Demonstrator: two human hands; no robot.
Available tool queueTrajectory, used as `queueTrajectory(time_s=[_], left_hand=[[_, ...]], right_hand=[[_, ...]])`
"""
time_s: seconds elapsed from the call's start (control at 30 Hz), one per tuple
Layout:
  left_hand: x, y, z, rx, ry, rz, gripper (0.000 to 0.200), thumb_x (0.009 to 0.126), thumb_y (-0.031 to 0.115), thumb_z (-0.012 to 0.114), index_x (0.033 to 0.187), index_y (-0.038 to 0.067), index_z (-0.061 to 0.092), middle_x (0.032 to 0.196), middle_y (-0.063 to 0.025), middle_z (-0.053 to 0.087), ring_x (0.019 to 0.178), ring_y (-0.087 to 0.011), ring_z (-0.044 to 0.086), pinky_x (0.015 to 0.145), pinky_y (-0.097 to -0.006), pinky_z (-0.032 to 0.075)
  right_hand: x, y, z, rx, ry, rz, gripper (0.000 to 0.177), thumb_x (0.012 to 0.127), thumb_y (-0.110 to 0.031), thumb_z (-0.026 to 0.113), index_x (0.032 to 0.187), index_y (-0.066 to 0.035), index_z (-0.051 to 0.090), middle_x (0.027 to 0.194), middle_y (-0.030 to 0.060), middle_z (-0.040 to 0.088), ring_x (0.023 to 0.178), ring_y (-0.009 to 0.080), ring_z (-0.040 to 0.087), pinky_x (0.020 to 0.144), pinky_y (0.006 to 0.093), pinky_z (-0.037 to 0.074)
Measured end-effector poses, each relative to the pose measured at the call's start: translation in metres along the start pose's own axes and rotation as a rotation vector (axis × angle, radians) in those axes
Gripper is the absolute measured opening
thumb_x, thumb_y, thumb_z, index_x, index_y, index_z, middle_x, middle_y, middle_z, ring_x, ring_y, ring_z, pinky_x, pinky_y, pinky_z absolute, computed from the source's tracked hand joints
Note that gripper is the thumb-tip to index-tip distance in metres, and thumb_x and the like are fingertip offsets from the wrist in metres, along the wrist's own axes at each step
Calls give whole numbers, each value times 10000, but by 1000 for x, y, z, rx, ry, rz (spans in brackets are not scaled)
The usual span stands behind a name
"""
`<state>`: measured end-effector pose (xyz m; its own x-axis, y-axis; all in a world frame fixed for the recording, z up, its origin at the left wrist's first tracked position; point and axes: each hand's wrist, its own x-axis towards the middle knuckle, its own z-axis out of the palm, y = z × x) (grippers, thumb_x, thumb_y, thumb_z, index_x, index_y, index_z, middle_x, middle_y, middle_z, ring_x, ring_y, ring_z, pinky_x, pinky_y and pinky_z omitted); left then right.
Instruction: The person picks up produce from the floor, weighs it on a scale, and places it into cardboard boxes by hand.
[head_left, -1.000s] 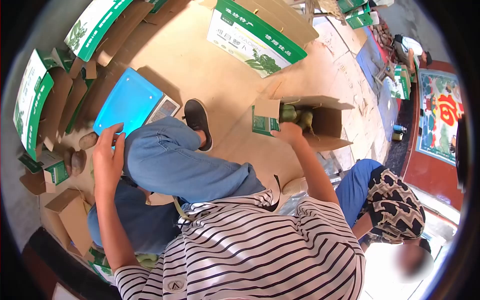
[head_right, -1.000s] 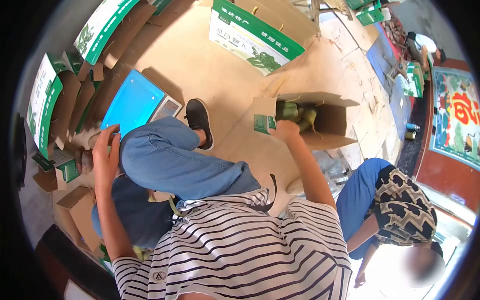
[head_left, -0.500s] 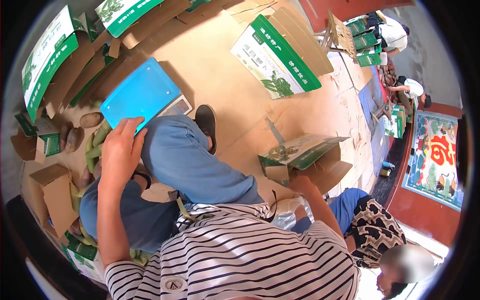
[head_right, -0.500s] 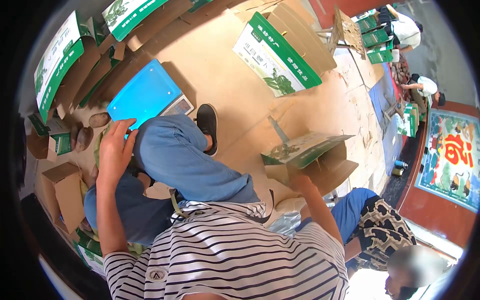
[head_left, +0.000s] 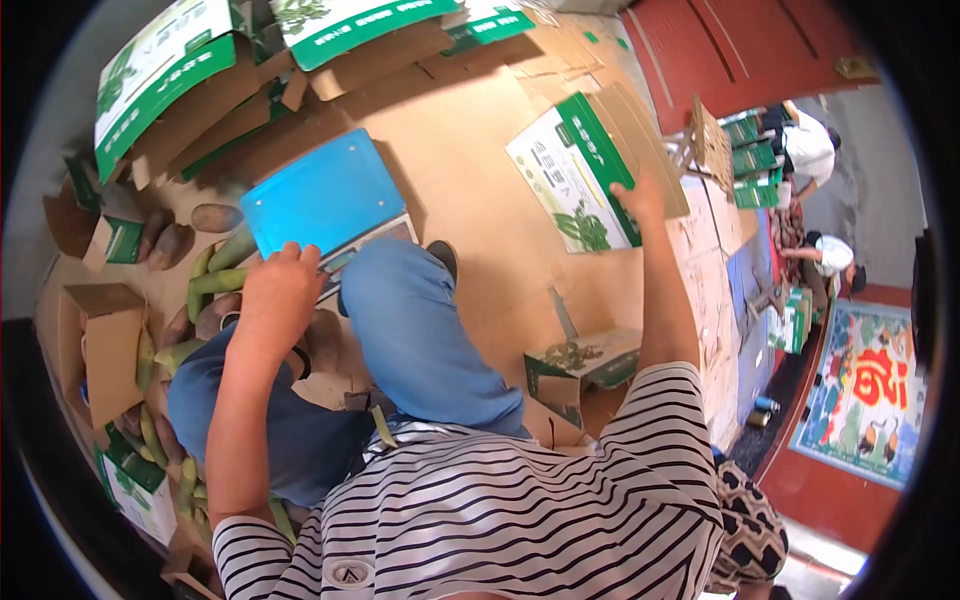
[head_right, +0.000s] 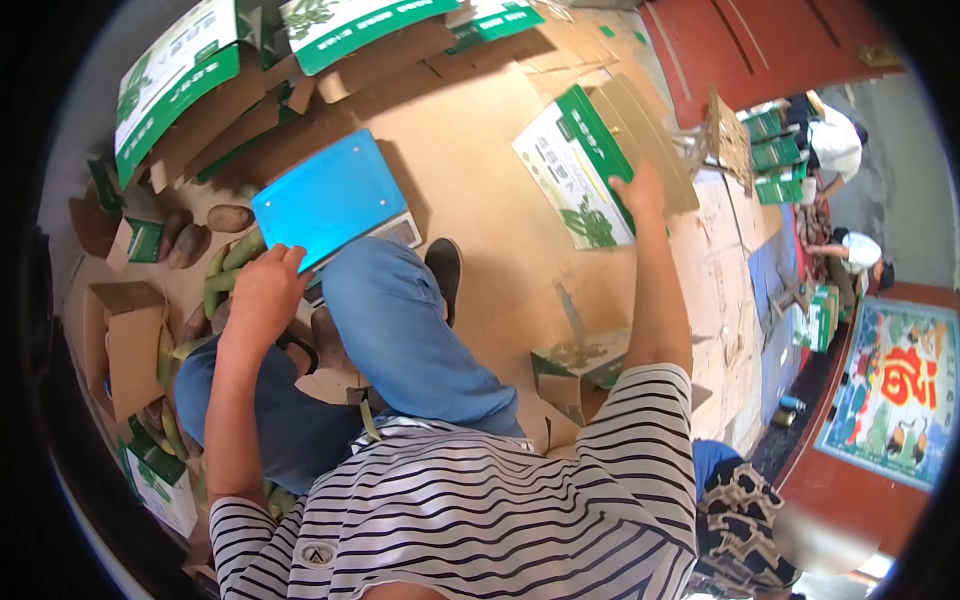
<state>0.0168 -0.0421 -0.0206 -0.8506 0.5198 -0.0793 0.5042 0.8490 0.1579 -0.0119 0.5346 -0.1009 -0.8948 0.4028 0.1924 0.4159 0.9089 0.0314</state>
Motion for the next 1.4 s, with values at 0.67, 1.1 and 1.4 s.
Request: queueTrajectory(time_s=[0.67, 1.1, 1.4], left_hand=[[-13, 6, 11, -42, 45, 46, 155, 757, 142, 656, 860, 63, 573, 811, -85, 579, 746, -239, 599, 608, -370, 444], [-22, 18, 18, 48, 117, -52, 118, 761, 137, 587, 856, 75, 618, 824, -98, 620, 762, -240, 621, 635, -377, 451], [-71, 53, -57, -67, 92, 104, 193, 772, 194, 604, 899, 49, 618, 858, -86, 588, 800, -198, 592, 632, -289, 419]], right_hand=[[-8, -264, -179, 139, -6, -851, 165, 856, -195, 598, 892, -34, 601, 809, 141, 577, 771, 353, 579, 641, 415, 447], [-93, -420, -111, 86, 28, -1507, 260, 733, -59, 551, 989, -36, 590, 838, 79, 552, 817, 241, 576, 633, 343, 489], [-138, -417, -79, 317, -248, -1385, 858, 830, -502, 597, 1414, 32, 266, 1377, 233, 394, 1287, 364, 353, 1071, 456, 254]])
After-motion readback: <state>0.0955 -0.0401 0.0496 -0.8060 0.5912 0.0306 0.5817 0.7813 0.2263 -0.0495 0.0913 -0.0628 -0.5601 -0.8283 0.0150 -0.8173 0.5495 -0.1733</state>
